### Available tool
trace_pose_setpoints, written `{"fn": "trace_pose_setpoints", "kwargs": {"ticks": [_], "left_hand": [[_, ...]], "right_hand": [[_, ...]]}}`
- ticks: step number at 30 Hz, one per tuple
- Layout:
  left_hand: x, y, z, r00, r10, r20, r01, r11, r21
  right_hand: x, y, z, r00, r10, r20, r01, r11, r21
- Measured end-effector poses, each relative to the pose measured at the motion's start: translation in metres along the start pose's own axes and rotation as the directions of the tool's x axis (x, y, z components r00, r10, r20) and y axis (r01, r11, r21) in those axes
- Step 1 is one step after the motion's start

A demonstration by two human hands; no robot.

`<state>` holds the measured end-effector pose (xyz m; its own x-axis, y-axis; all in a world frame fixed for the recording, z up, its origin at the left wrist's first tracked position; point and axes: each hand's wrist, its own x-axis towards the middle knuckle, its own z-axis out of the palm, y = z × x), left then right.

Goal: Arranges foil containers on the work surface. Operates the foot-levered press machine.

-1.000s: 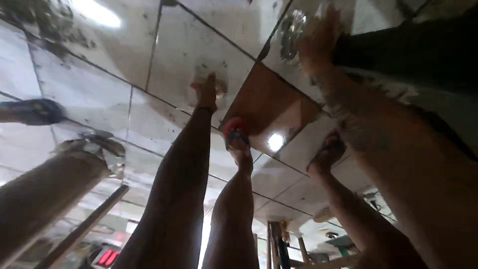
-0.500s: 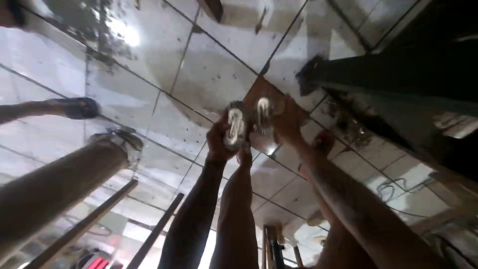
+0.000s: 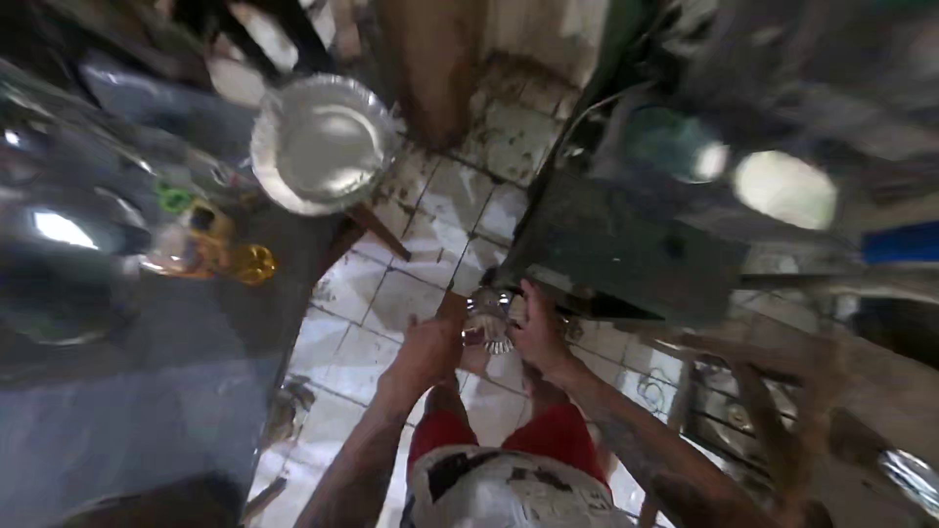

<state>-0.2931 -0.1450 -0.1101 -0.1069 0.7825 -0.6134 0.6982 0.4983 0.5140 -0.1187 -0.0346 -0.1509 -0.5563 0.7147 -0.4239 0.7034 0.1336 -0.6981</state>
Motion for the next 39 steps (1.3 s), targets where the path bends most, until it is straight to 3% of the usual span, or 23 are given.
{"fn": "trace_pose_setpoints", "kwargs": {"ticks": [2, 4, 6, 8, 10, 11, 13, 14, 17, 18, 20, 21, 24, 26, 30, 32, 35, 38, 39], "left_hand": [[-0.018, 0.046, -0.024, 0.993, 0.119, 0.011, -0.118, 0.959, 0.258], [-0.031, 0.09, -0.032, 0.965, 0.263, -0.015, -0.239, 0.898, 0.37], [-0.045, 0.126, -0.037, 0.911, 0.399, -0.107, -0.32, 0.845, 0.428], [-0.052, 0.137, -0.032, 0.832, 0.475, -0.287, -0.316, 0.83, 0.459], [-0.064, 0.145, -0.037, 0.851, 0.33, -0.408, -0.245, 0.937, 0.247], [-0.066, 0.144, -0.034, 0.815, 0.28, -0.508, -0.267, 0.958, 0.101], [-0.064, 0.144, -0.022, 0.735, 0.213, -0.644, -0.369, 0.922, -0.117], [-0.061, 0.146, -0.016, 0.729, 0.215, -0.65, -0.427, 0.885, -0.186], [-0.05, 0.155, 0.002, 0.752, 0.468, -0.464, -0.602, 0.775, -0.194], [-0.045, 0.16, 0.006, 0.726, 0.566, -0.391, -0.659, 0.736, -0.157], [-0.038, 0.165, 0.019, 0.677, 0.635, -0.373, -0.724, 0.666, -0.181], [-0.033, 0.167, 0.024, 0.686, 0.626, -0.371, -0.724, 0.636, -0.267], [-0.035, 0.181, 0.03, 0.807, 0.554, -0.207, -0.531, 0.526, -0.664], [-0.046, 0.197, 0.027, 0.842, 0.525, -0.123, -0.423, 0.502, -0.755], [-0.064, 0.234, 0.013, 0.807, 0.582, -0.1, -0.45, 0.496, -0.743], [-0.072, 0.266, 0.019, 0.784, 0.62, -0.003, -0.41, 0.515, -0.753], [-0.081, 0.309, 0.05, 0.755, 0.641, 0.135, -0.455, 0.661, -0.597], [-0.094, 0.335, 0.068, 0.722, 0.688, -0.077, -0.679, 0.682, -0.27], [-0.1, 0.343, 0.07, 0.706, 0.702, -0.088, -0.704, 0.684, -0.193]], "right_hand": [[-0.026, -0.013, -0.037, 0.996, -0.08, -0.033, 0.078, 0.995, -0.07], [-0.052, -0.023, -0.061, 0.983, -0.154, -0.104, 0.149, 0.987, -0.051], [-0.073, -0.036, -0.079, 0.968, -0.155, -0.199, 0.176, 0.98, 0.091], [-0.096, -0.05, -0.091, 0.953, -0.069, -0.294, 0.151, 0.952, 0.266], [-0.118, -0.059, -0.099, 0.926, 0.049, -0.375, 0.114, 0.909, 0.4], [-0.127, -0.058, -0.098, 0.901, 0.077, -0.426, 0.129, 0.892, 0.433], [-0.144, -0.055, -0.091, 0.85, 0.113, -0.515, 0.178, 0.858, 0.482], [-0.151, -0.052, -0.087, 0.828, 0.131, -0.546, 0.195, 0.845, 0.498], [-0.17, -0.04, -0.078, 0.754, 0.219, -0.62, 0.216, 0.808, 0.548], [-0.176, -0.035, -0.078, 0.725, 0.253, -0.641, 0.22, 0.796, 0.564], [-0.19, -0.021, -0.074, 0.661, 0.32, -0.679, 0.234, 0.771, 0.592], [-0.195, -0.017, -0.074, 0.636, 0.339, -0.693, 0.245, 0.763, 0.598], [-0.21, -0.014, -0.077, 0.628, 0.31, -0.714, 0.283, 0.763, 0.581], [-0.225, -0.015, -0.085, 0.651, 0.294, -0.7, 0.345, 0.706, 0.618], [-0.251, 0.007, -0.122, 0.714, 0.341, -0.611, 0.474, 0.406, 0.781], [-0.258, 0.02, -0.142, 0.76, 0.25, -0.599, 0.498, 0.368, 0.785], [-0.271, 0.036, -0.164, 0.776, 0.211, -0.595, 0.521, 0.318, 0.792], [-0.28, 0.057, -0.187, 0.721, 0.275, -0.636, 0.593, 0.229, 0.772], [-0.285, 0.064, -0.193, 0.699, 0.289, -0.654, 0.614, 0.227, 0.756]]}}
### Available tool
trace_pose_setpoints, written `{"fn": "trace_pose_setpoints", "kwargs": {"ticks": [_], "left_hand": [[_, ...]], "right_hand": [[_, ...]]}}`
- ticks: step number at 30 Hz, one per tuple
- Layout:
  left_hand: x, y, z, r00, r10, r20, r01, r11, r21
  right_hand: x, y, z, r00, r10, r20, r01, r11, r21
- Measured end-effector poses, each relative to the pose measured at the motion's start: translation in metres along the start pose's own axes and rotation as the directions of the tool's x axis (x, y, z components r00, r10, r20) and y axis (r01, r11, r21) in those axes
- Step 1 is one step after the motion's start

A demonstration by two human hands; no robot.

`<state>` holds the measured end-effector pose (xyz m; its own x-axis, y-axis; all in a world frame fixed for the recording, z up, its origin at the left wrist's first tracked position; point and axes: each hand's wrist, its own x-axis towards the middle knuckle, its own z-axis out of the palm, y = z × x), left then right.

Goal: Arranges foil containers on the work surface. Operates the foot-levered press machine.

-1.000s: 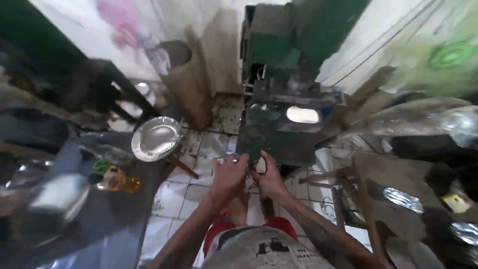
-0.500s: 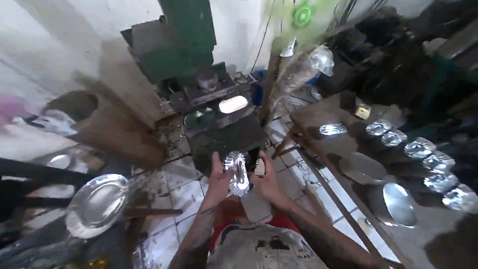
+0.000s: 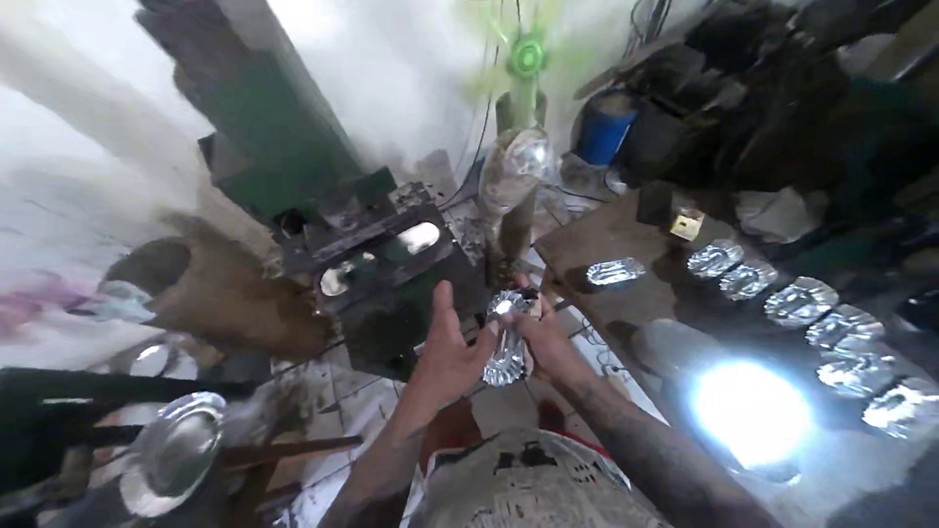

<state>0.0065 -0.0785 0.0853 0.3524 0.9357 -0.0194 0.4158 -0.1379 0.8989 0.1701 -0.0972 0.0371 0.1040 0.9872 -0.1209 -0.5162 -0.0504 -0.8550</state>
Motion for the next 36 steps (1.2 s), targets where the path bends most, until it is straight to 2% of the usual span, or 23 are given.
{"fn": "trace_pose_setpoints", "kwargs": {"ticks": [3, 7, 8, 10, 12, 14, 16, 17, 18, 19, 20, 21, 23, 24, 26, 27, 28, 30, 32, 33, 34, 35, 36], "left_hand": [[0.006, 0.018, 0.018, 0.989, -0.088, 0.117, 0.074, 0.991, 0.115], [0.02, 0.008, 0.03, 0.972, -0.062, 0.226, 0.077, 0.996, -0.055], [0.025, 0.007, 0.023, 0.959, -0.034, 0.283, 0.044, 0.999, -0.027], [0.037, 0.012, 0.0, 0.887, 0.008, 0.463, -0.127, 0.966, 0.225], [0.056, 0.024, -0.013, 0.763, 0.0, 0.646, -0.405, 0.779, 0.479], [0.07, 0.028, -0.003, 0.682, 0.04, 0.73, -0.599, 0.602, 0.527], [0.083, 0.017, 0.012, 0.63, 0.19, 0.753, -0.717, 0.514, 0.471], [0.086, 0.006, 0.016, 0.637, 0.305, 0.708, -0.735, 0.518, 0.437], [0.087, -0.007, 0.018, 0.684, 0.416, 0.6, -0.707, 0.582, 0.402], [0.085, -0.017, 0.017, 0.774, 0.44, 0.455, -0.607, 0.719, 0.338], [0.082, -0.025, 0.013, 0.858, 0.377, 0.348, -0.464, 0.859, 0.216], [0.082, -0.036, 0.009, 0.895, 0.348, 0.278, -0.376, 0.925, 0.053], [0.082, -0.051, 0.005, 0.889, 0.402, 0.219, -0.345, 0.903, -0.255], [0.084, -0.052, 0.004, 0.876, 0.408, 0.257, -0.321, 0.892, -0.32], [0.089, -0.054, 0.001, 0.849, 0.347, 0.398, -0.249, 0.928, -0.277], [0.089, -0.056, -0.003, 0.84, 0.323, 0.435, -0.238, 0.941, -0.239], [0.089, -0.059, -0.007, 0.84, 0.326, 0.433, -0.243, 0.941, -0.237], [0.091, -0.068, -0.008, 0.865, 0.386, 0.321, -0.301, 0.91, -0.285], [0.09, -0.08, -0.023, 0.876, 0.373, 0.305, -0.251, 0.894, -0.372], [0.089, -0.088, -0.04, 0.874, 0.345, 0.342, -0.181, 0.884, -0.43], [0.083, -0.097, -0.064, 0.86, 0.312, 0.404, -0.094, 0.874, -0.476], [0.072, -0.105, -0.089, 0.827, 0.288, 0.483, 0.0, 0.859, -0.511], [0.056, -0.114, -0.11, 0.772, 0.278, 0.572, 0.085, 0.846, -0.526]], "right_hand": [[0.002, -0.009, -0.027, 0.999, -0.041, 0.016, 0.04, 0.998, 0.038], [0.007, -0.022, -0.053, 0.993, -0.106, 0.055, 0.096, 0.984, 0.149], [0.009, -0.025, -0.06, 0.993, -0.109, 0.044, 0.1, 0.98, 0.17], [0.015, -0.028, -0.075, 0.998, -0.059, 0.039, 0.051, 0.982, 0.182], [0.024, -0.029, -0.079, 0.994, 0.107, 0.021, -0.108, 0.994, 0.033], [0.027, -0.022, -0.063, 0.958, 0.28, 0.059, -0.274, 0.957, -0.094], [0.029, -0.011, -0.04, 0.95, 0.293, 0.111, -0.293, 0.956, -0.018], [0.03, -0.006, -0.031, 0.958, 0.266, 0.102, -0.273, 0.96, 0.062], [0.032, -0.001, -0.026, 0.969, 0.229, 0.089, -0.239, 0.963, 0.125], [0.034, 0.002, -0.022, 0.983, 0.175, 0.061, -0.182, 0.974, 0.134], [0.035, 0.005, -0.018, 0.992, 0.122, 0.033, -0.126, 0.985, 0.122], [0.036, 0.007, -0.013, 0.996, 0.084, -0.003, -0.084, 0.991, 0.109], [0.04, 0.013, -0.003, 0.997, 0.027, -0.073, -0.022, 0.997, 0.074], [0.042, 0.015, 0.005, 0.995, 0.001, -0.102, 0.004, 0.999, 0.041], [0.044, 0.019, 0.025, 0.987, -0.025, -0.162, 0.025, 1.0, 0.003], [0.045, 0.02, 0.035, 0.98, -0.008, -0.2, 0.017, 0.999, 0.044], [0.048, 0.021, 0.045, 0.973, 0.019, -0.232, 0.003, 0.996, 0.093], [0.054, 0.024, 0.056, 0.967, 0.052, -0.249, -0.033, 0.996, 0.079], [0.06, 0.023, 0.053, 0.988, -0.037, -0.153, 0.01, 0.985, -0.171], [0.066, 0.009, 0.047, 0.988, -0.15, -0.039, 0.123, 0.912, -0.391], [0.075, -0.019, 0.044, 0.952, -0.289, 0.103, 0.297, 0.785, -0.544], [0.088, -0.057, 0.043, 0.876, -0.414, 0.246, 0.47, 0.621, -0.627], [0.102, -0.097, 0.047, 0.795, -0.493, 0.353, 0.579, 0.441, -0.686]]}}
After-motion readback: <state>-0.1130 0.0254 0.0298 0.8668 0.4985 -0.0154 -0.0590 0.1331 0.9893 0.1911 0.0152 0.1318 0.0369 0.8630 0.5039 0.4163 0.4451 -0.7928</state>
